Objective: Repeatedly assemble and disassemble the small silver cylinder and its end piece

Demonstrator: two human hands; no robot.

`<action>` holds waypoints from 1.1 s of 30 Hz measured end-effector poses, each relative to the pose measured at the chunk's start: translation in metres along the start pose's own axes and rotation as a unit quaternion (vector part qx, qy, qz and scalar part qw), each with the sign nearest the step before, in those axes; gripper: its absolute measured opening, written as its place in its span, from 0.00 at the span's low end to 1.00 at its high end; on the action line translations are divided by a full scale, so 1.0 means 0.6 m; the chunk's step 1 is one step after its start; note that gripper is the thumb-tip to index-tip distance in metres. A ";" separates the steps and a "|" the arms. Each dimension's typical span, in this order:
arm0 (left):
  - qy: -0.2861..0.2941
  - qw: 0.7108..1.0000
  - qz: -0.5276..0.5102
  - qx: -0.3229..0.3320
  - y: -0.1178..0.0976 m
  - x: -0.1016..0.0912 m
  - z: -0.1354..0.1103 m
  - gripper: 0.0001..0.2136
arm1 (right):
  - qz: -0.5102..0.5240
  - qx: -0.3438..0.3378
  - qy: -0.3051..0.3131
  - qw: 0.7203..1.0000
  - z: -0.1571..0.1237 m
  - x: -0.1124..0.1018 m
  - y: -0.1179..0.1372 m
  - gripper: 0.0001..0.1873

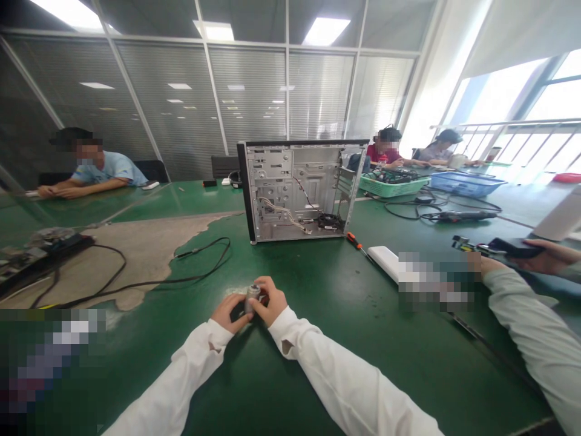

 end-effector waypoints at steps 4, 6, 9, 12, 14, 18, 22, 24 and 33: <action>-0.026 0.999 -0.024 0.027 -0.019 -0.013 -0.003 0.18 | 0.152 0.085 -0.017 0.985 0.004 0.003 -0.039 0.19; -0.028 0.999 -0.023 0.036 -0.026 -0.017 -0.005 0.21 | 0.207 0.120 -0.026 0.971 0.004 0.004 -0.054 0.19; -0.021 0.999 0.003 0.029 -0.033 -0.021 -0.006 0.25 | 0.252 0.165 -0.051 0.952 0.002 0.000 -0.070 0.20; -0.027 0.999 0.026 0.012 -0.036 -0.026 -0.008 0.26 | 0.285 0.213 -0.079 0.931 -0.002 -0.001 -0.086 0.22; -0.049 0.998 0.025 0.015 -0.040 -0.033 -0.010 0.24 | 0.309 0.245 -0.094 0.914 -0.006 0.002 -0.096 0.22; -0.139 0.989 0.004 0.050 -0.054 -0.058 -0.017 0.20 | 0.373 0.285 -0.108 0.876 -0.012 0.013 -0.104 0.23; -0.172 0.979 0.004 0.108 -0.081 -0.072 -0.023 0.18 | 0.428 0.325 -0.067 0.841 -0.021 0.034 -0.100 0.22; -0.189 0.975 0.013 0.118 -0.089 -0.082 -0.026 0.17 | 0.434 0.344 -0.035 0.832 -0.025 0.045 -0.095 0.21; -0.193 0.969 0.025 0.154 -0.114 -0.093 -0.028 0.18 | 0.434 0.354 0.040 0.828 -0.031 0.071 -0.089 0.19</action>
Point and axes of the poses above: each hand's wrist, its own z-axis towards the middle knuckle, its own x-axis out of the palm, y = z × x, the point moved 10 cm from there along z, towards the middle knuckle
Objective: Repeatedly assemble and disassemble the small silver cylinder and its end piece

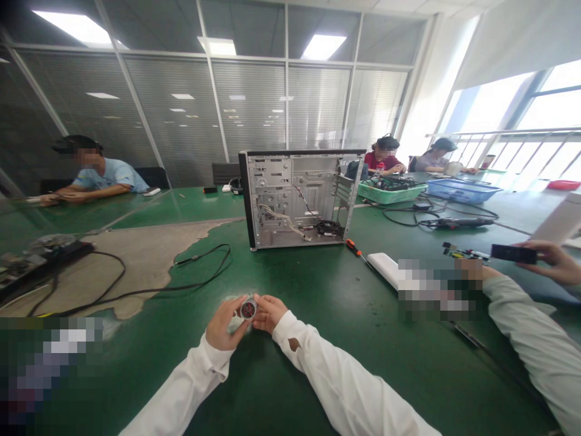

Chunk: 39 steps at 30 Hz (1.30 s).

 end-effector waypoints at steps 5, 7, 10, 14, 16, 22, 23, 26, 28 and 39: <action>0.006 0.998 -0.002 -0.060 0.016 0.006 -0.005 0.14 | -0.027 0.013 0.054 0.998 -0.003 0.011 -0.005 0.19; -0.007 0.997 -0.002 -0.076 0.023 0.001 -0.006 0.15 | -0.034 0.028 0.074 0.996 -0.004 0.016 -0.010 0.20; -0.027 0.994 0.003 -0.106 0.035 -0.009 -0.006 0.15 | -0.037 0.054 0.114 0.991 -0.005 0.024 -0.019 0.20; -0.028 0.989 -0.028 -0.144 0.048 -0.010 -0.003 0.14 | -0.006 0.087 0.154 0.984 -0.009 0.029 -0.028 0.20; -0.028 0.986 -0.038 -0.160 0.052 -0.009 -0.003 0.14 | 0.011 0.102 0.164 0.981 -0.011 0.031 -0.032 0.18; -0.033 0.968 -0.063 -0.240 0.086 -0.005 -0.018 0.21 | 0.001 0.090 0.160 0.983 -0.012 0.033 -0.031 0.17; -0.032 0.966 -0.072 -0.246 0.091 -0.002 -0.020 0.21 | -0.004 0.088 0.152 0.984 -0.011 0.030 -0.032 0.17; -0.032 0.960 -0.092 -0.264 0.108 0.004 -0.026 0.19 | -0.001 0.071 0.108 0.992 -0.002 0.017 -0.033 0.17; -0.037 0.952 -0.102 -0.288 0.121 0.007 -0.032 0.17 | 0.014 0.052 0.069 0.996 0.004 0.007 -0.030 0.17; 0.000 0.929 -0.067 -0.364 0.151 0.026 -0.057 0.15 | 0.025 -0.061 0.010 0.998 -0.001 -0.003 0.013 0.23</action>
Point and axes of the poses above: each hand's wrist, its own z-axis towards the middle knuckle, its own x-axis out of the palm, y = z × x, the point moved 10 cm from there along z, towards the middle knuckle
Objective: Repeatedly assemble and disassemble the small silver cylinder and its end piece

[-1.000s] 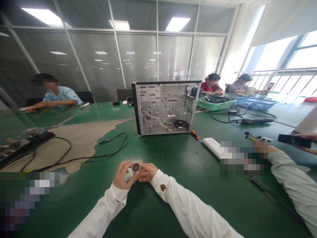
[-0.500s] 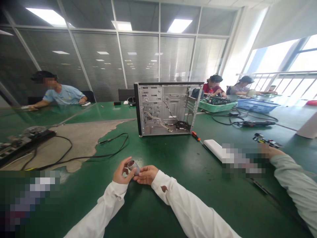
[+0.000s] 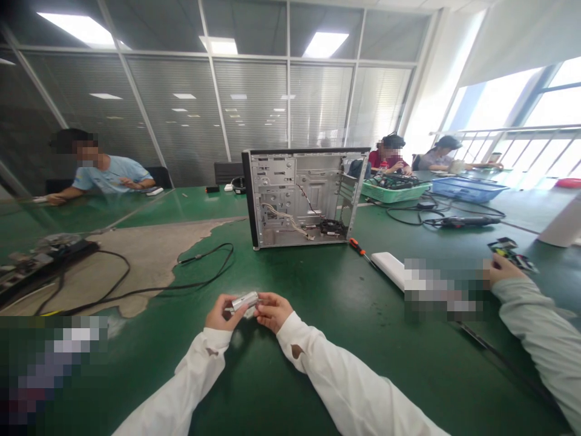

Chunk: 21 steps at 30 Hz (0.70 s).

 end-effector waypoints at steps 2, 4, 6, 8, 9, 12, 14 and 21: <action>0.019 1.000 0.020 0.009 -0.005 0.005 -0.001 0.15 | -0.025 -0.040 0.006 0.999 0.001 -0.001 0.011 0.24; 0.037 0.999 0.032 0.019 -0.014 0.009 -0.003 0.14 | -0.067 -0.085 0.014 0.994 0.003 0.000 0.021 0.23; 0.056 0.997 0.034 0.028 -0.021 0.013 -0.005 0.13 | -0.120 -0.133 0.025 0.983 0.001 0.004 0.031 0.23; 0.076 0.996 0.031 0.038 -0.026 0.020 -0.006 0.12 | -0.175 -0.179 0.040 0.967 -0.006 0.014 0.040 0.22; 0.086 0.995 0.028 0.042 -0.027 0.024 -0.007 0.12 | -0.206 -0.202 0.046 0.956 -0.011 0.019 0.046 0.22; 0.113 0.992 0.017 0.048 -0.021 0.038 -0.009 0.12 | -0.315 -0.259 0.052 0.912 -0.028 0.034 0.059 0.20; 0.127 0.990 0.014 0.054 -0.018 0.045 -0.009 0.13 | -0.371 -0.286 0.050 0.882 -0.040 0.042 0.067 0.20; 0.136 0.987 0.027 0.083 -0.022 0.048 -0.009 0.15 | -0.367 -0.277 0.037 0.887 -0.048 0.043 0.070 0.22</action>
Point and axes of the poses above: each hand's wrist, its own z-axis towards the middle knuckle, its own x-axis out of the palm, y = z × x, the point moved 10 cm from there along z, towards the middle knuckle
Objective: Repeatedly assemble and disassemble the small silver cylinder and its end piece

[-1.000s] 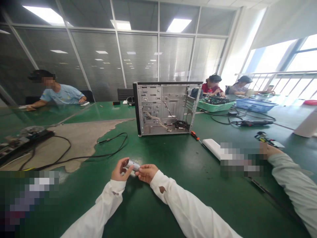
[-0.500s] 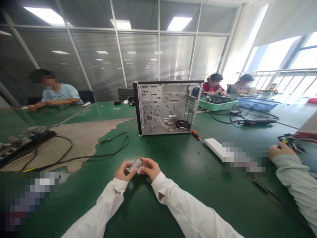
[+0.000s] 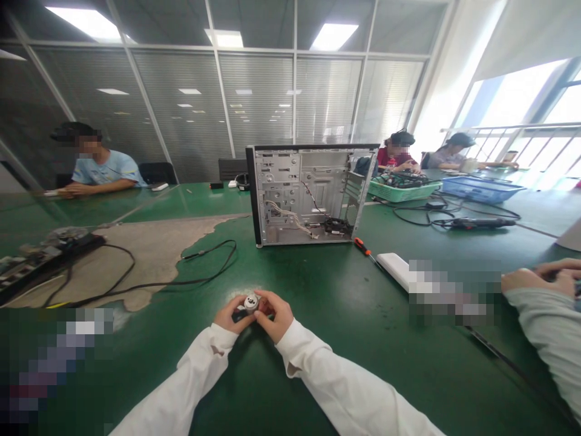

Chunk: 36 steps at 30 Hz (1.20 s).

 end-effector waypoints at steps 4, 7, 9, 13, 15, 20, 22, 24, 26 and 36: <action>0.003 0.999 0.013 0.044 -0.012 0.003 0.003 0.14 | 0.050 0.039 0.002 0.998 0.005 0.001 -0.028 0.20; 0.006 0.998 0.013 0.059 -0.014 0.006 0.005 0.14 | 0.084 0.061 0.016 0.994 0.009 0.003 -0.047 0.20; 0.006 0.998 0.012 0.066 -0.013 0.008 0.005 0.14 | 0.094 0.067 0.022 0.993 0.011 0.005 -0.053 0.20; 0.009 0.996 0.008 0.083 -0.015 0.009 0.003 0.13 | 0.082 0.063 0.021 0.994 0.010 0.008 -0.055 0.20; 0.007 0.996 0.010 0.083 -0.016 0.008 0.002 0.14 | 0.072 0.063 0.018 0.995 0.009 0.010 -0.054 0.19; 0.005 0.999 0.003 0.050 -0.012 0.006 0.001 0.16 | 0.014 0.068 0.029 0.997 0.005 0.012 -0.049 0.18; 0.013 0.999 -0.019 0.027 -0.008 0.006 0.000 0.17 | -0.005 0.065 0.032 0.997 0.004 0.010 -0.041 0.18; 0.023 0.999 -0.040 0.010 -0.006 0.008 -0.001 0.17 | -0.009 0.056 0.028 0.998 0.003 0.008 -0.029 0.19; 0.032 0.998 -0.049 0.002 -0.005 0.010 -0.001 0.16 | -0.008 0.039 0.015 0.999 0.001 0.003 -0.015 0.19; 0.045 0.997 -0.043 0.049 -0.017 0.009 -0.002 0.16 | -0.106 -0.021 -0.017 0.994 0.014 -0.014 0.024 0.09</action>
Point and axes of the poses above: each hand's wrist, its own z-axis towards the middle knuckle, its own x-axis out of the palm, y = z × x, the point moved 10 cm from there along z, towards the middle knuckle
